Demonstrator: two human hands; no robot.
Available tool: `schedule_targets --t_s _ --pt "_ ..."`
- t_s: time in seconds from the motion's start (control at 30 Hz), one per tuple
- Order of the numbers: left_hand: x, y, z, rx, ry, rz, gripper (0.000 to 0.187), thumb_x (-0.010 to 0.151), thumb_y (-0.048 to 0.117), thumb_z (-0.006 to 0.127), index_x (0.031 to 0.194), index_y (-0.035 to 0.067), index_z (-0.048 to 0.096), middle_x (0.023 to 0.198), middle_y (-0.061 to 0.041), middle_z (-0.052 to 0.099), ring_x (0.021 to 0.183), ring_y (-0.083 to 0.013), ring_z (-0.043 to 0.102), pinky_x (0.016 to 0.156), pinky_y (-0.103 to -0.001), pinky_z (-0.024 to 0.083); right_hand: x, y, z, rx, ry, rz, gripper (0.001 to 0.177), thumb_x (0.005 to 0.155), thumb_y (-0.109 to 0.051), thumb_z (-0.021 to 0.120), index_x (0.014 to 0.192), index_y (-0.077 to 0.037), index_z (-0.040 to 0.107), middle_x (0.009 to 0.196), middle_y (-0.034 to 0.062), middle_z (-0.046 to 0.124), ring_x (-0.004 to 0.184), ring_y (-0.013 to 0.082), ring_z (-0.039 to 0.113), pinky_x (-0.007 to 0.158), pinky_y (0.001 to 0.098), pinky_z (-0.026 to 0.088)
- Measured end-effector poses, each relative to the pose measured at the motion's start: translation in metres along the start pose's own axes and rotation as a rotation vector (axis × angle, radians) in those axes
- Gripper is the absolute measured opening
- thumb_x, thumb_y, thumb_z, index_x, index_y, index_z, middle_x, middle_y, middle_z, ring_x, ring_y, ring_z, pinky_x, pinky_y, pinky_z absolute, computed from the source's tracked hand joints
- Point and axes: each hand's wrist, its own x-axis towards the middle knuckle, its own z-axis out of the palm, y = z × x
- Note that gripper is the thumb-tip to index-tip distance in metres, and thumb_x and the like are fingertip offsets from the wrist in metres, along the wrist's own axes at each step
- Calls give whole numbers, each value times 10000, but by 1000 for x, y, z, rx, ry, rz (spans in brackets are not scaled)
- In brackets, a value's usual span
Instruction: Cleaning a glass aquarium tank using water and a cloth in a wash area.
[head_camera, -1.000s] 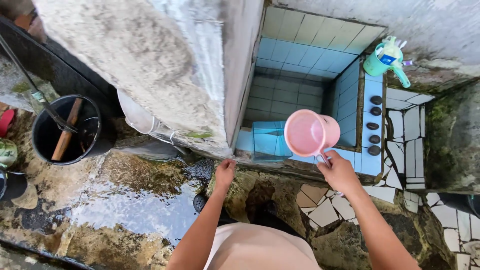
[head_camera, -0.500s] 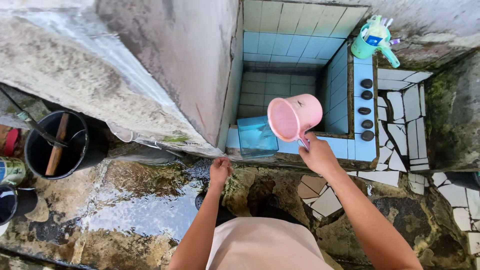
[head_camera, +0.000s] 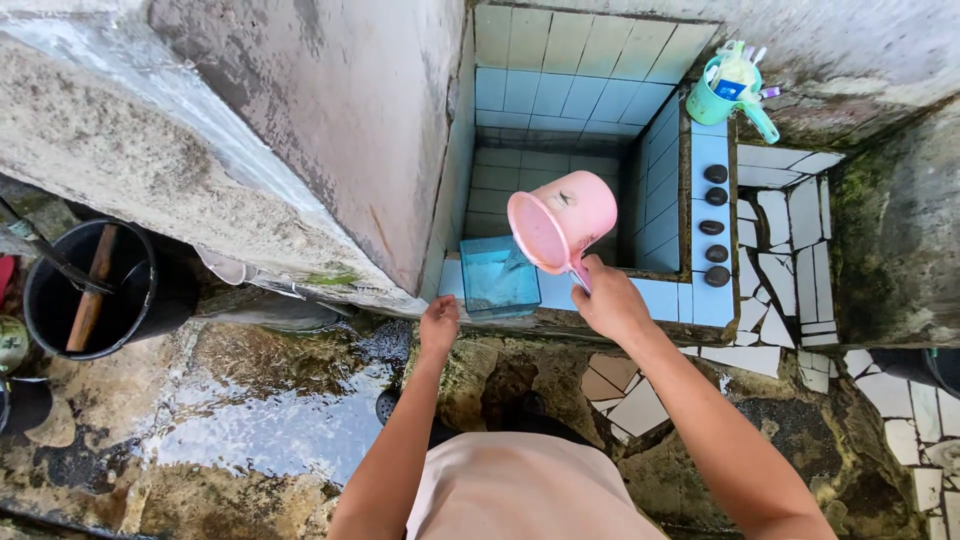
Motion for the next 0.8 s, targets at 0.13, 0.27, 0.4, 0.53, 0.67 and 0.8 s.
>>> schedule_targets --t_s 0.13,0.27,0.4,0.53,0.67,0.8 --pt "-2 12 2 -5 -13 -13 284 991 201 629 1212 31 684 921 -20 695 732 -107 585 601 -275 480 4 1 7 -38 17 -31 380 880 -188 678 1170 8 530 880 261 708 823 446 698 744 539 555" --pt "-5 21 2 -4 -8 -6 297 981 189 621 1234 44 675 994 -22 700 799 -116 619 647 -279 516 4 -4 7 -54 30 -70 359 879 -181 676 1148 1 522 908 240 705 850 437 690 751 544 547" --pt "-5 23 1 -29 12 -69 320 970 181 628 1261 54 661 1037 -41 682 842 -126 629 675 -296 544 5 -10 7 -81 3 -82 362 892 -182 657 1163 -5 496 953 220 699 862 411 702 747 527 566" --pt "-7 34 1 0 18 -97 331 957 159 607 1269 58 653 1056 -35 702 840 -138 644 680 -297 545 4 -15 8 -104 25 -131 341 887 -175 656 1146 -20 496 991 209 696 881 419 696 748 532 560" --pt "-3 32 3 1 5 -84 315 980 174 616 1264 42 649 1019 -44 699 813 -123 631 659 -292 536 4 -20 11 -135 10 -145 342 889 -174 649 1154 -24 491 992 205 679 854 420 694 716 536 564" --pt "8 16 8 -99 -11 -57 312 982 167 616 1258 23 642 965 -32 695 746 -108 602 607 -284 499 2 -25 14 -182 18 -170 333 889 -169 649 1149 -25 498 984 204 668 799 421 697 663 529 575"
